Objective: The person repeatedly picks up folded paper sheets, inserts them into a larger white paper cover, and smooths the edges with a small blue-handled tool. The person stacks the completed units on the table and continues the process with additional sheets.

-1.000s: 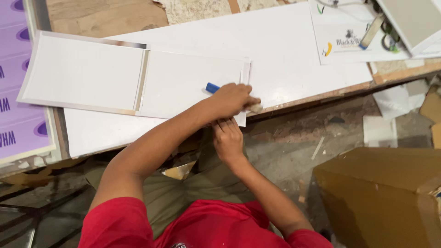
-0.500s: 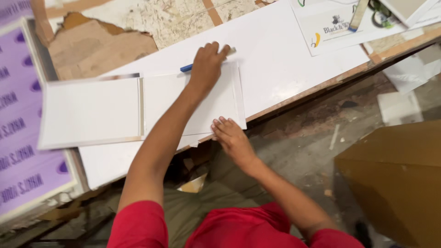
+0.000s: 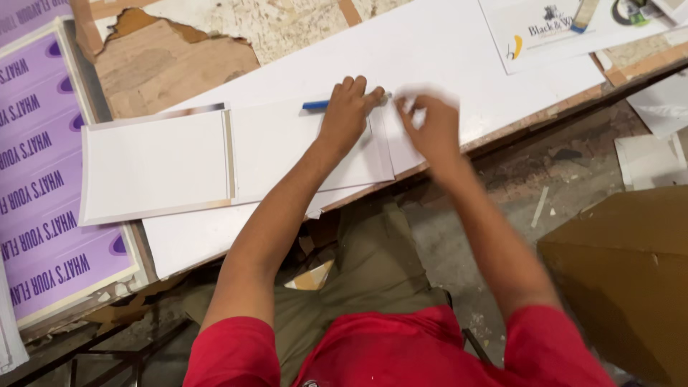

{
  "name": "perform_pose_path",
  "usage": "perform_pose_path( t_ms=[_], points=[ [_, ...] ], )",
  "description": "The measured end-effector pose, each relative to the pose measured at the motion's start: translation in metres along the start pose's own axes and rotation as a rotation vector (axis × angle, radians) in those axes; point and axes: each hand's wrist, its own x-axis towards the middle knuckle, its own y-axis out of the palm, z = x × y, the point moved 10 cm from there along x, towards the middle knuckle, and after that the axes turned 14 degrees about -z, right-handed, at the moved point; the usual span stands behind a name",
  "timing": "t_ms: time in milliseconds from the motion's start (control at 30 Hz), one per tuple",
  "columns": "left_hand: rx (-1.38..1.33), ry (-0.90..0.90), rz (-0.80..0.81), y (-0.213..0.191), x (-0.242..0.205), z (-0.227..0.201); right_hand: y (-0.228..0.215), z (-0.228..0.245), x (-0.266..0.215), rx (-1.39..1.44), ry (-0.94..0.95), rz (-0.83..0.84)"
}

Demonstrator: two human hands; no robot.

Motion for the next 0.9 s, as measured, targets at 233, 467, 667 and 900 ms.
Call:
perform_pose_path(
  t_ms=[233,467,667,900],
  points=[
    [0.038,0.018,0.006,-0.010,0.005,-0.015,0.161,-0.072,0.081,-0.110,0.174,0.571],
    [-0.087,-0.041,0.110,-0.023,-0.034,-0.053,0.171,-0.079,0.063,0.009,0.298,0.565],
    [-0.112,0.057,0.237,-0.051,-0.063,-0.095,0.163,-0.061,0.066,-0.003,0.291,0.571],
    [-0.092,0.155,0.251,-0.073,-0.100,-0.196,0.174,-0.063,0.067,-0.188,0.104,0.611]
  ],
)
